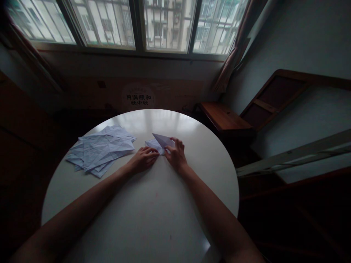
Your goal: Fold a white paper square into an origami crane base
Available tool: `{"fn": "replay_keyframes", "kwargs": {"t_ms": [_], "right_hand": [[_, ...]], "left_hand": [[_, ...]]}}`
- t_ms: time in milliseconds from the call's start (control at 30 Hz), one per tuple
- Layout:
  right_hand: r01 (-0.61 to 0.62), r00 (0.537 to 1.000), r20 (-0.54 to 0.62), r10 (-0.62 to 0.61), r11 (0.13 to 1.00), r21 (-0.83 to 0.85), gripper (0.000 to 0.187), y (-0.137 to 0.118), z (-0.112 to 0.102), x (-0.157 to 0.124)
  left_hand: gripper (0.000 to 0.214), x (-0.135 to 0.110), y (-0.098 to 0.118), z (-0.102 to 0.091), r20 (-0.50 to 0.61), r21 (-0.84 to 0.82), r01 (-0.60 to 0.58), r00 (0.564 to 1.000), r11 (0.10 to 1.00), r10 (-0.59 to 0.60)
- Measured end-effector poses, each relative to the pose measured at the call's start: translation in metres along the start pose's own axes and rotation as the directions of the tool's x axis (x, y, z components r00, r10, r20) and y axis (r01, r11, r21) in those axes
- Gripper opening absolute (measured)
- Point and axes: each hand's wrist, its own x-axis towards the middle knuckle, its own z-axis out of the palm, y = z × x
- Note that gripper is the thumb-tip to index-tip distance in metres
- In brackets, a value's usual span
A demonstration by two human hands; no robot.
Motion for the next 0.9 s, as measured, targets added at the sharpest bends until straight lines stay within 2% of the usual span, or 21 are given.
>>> {"fn": "replay_keyframes", "kwargs": {"t_ms": [100,233,400,633,900], "right_hand": [[-0.052,0.996,-0.074,0.049,0.998,-0.042,0.03,0.0029,0.0011,0.0009],[-0.054,0.997,-0.061,0.051,0.998,-0.043,0.041,0.006,0.0047,0.0028],[-0.069,0.998,-0.005,0.069,0.997,-0.023,0.042,0.0053,0.0061,0.0029],[-0.068,0.998,0.001,0.068,0.998,-0.009,0.039,0.0028,0.0012,0.0036],[-0.001,0.996,0.087,-0.002,0.999,0.036,0.037,-0.0018,-0.0023,0.0035]], "left_hand": [[0.024,0.0003,-0.0006,0.0008,-0.007,0.007,0.001,1.0,1.0,-0.001],[0.024,0.0004,-0.0011,0.002,0.0,0.005,0.005,1.0,1.0,-0.005],[0.025,0.0006,-0.0002,0.0013,0.001,0.009,0.012,1.0,1.0,-0.012],[0.023,0.0003,-0.0008,0.0027,-0.013,0.011,0.009,1.0,1.0,-0.009],[0.022,-0.0008,-0.0013,0.003,-0.007,0.007,0.011,1.0,1.0,-0.011]]}}
